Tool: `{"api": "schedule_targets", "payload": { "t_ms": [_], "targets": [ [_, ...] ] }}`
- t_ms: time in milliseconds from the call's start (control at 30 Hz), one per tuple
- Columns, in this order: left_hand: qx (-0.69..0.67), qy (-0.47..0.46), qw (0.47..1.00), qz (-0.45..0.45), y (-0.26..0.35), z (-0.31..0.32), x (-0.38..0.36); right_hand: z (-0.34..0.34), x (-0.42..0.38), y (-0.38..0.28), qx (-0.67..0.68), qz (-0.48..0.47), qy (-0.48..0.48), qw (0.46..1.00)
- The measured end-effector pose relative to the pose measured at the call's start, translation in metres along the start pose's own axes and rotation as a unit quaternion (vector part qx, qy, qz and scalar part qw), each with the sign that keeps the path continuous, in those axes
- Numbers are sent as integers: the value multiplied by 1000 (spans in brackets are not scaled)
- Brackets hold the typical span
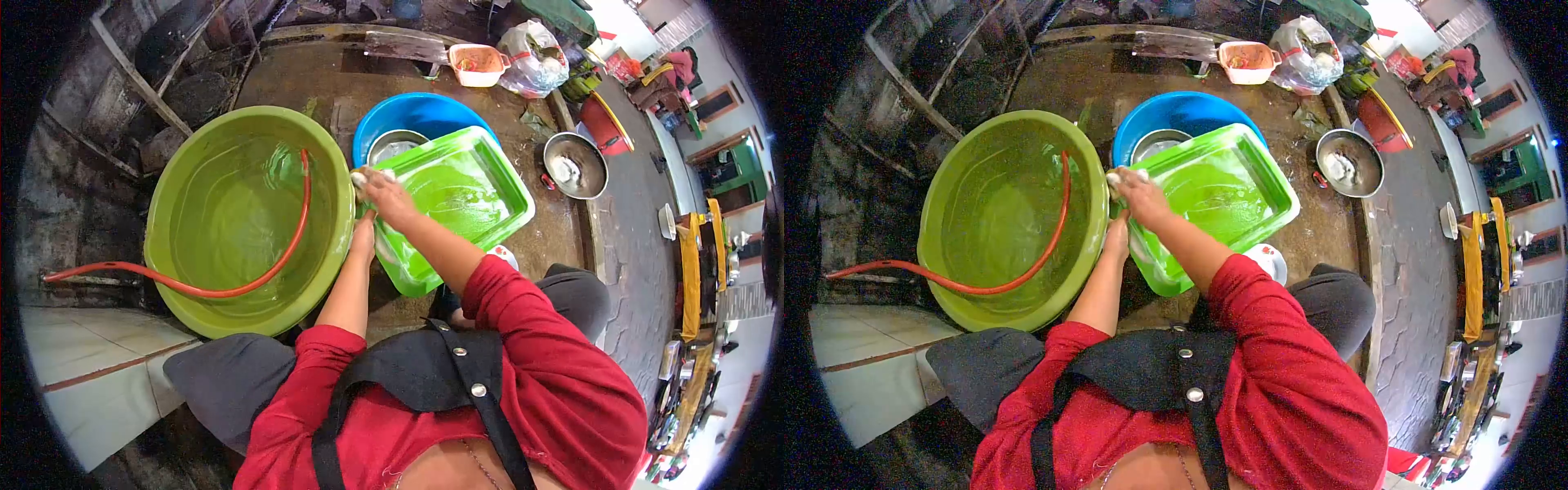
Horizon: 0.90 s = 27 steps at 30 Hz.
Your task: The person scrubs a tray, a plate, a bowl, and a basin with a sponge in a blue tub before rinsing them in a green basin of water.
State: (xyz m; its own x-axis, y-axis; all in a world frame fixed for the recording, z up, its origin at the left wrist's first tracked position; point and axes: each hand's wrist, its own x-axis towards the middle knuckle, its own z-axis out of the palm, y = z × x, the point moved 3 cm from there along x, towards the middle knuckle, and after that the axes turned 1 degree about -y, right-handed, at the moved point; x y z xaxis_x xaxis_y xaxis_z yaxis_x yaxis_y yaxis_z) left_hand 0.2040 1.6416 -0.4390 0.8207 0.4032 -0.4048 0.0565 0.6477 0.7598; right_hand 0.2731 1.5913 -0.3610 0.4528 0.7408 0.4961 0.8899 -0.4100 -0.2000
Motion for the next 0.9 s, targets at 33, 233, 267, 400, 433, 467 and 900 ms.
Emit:
{"api": "schedule_targets", "payload": {
  "t_ms": [33, 233, 267, 400, 433, 467, 900],
  "targets": [
    [-13, -16, 999, -30, -5, -4, 4, 2, 3, 18, -4, 41, -32, 999],
    [-37, -4, 999, -6, -2, 1, -3, -8, 7, 123, -115, 187, -18, 975],
    [-36, -13, 999, -2, -1, 2, -3, -5, 6, 120, -118, 189, -20, 975],
    [1, 32, 999, 9, -2, -1, 2, 11, 11, 35, 6, 119, -140, 983],
    [-23, 0, 999, 27, -18, -12, 18, 14, 9, 22, 6, 120, -140, 983],
    [-22, 0, 999, 27, -10, -6, 11, 14, 8, 12, 50, 101, -82, 990],
    [-85, -14, 996, -21, 10, 9, -11, -90, -88, 268, -240, 240, -121, 933]
  ]
}}
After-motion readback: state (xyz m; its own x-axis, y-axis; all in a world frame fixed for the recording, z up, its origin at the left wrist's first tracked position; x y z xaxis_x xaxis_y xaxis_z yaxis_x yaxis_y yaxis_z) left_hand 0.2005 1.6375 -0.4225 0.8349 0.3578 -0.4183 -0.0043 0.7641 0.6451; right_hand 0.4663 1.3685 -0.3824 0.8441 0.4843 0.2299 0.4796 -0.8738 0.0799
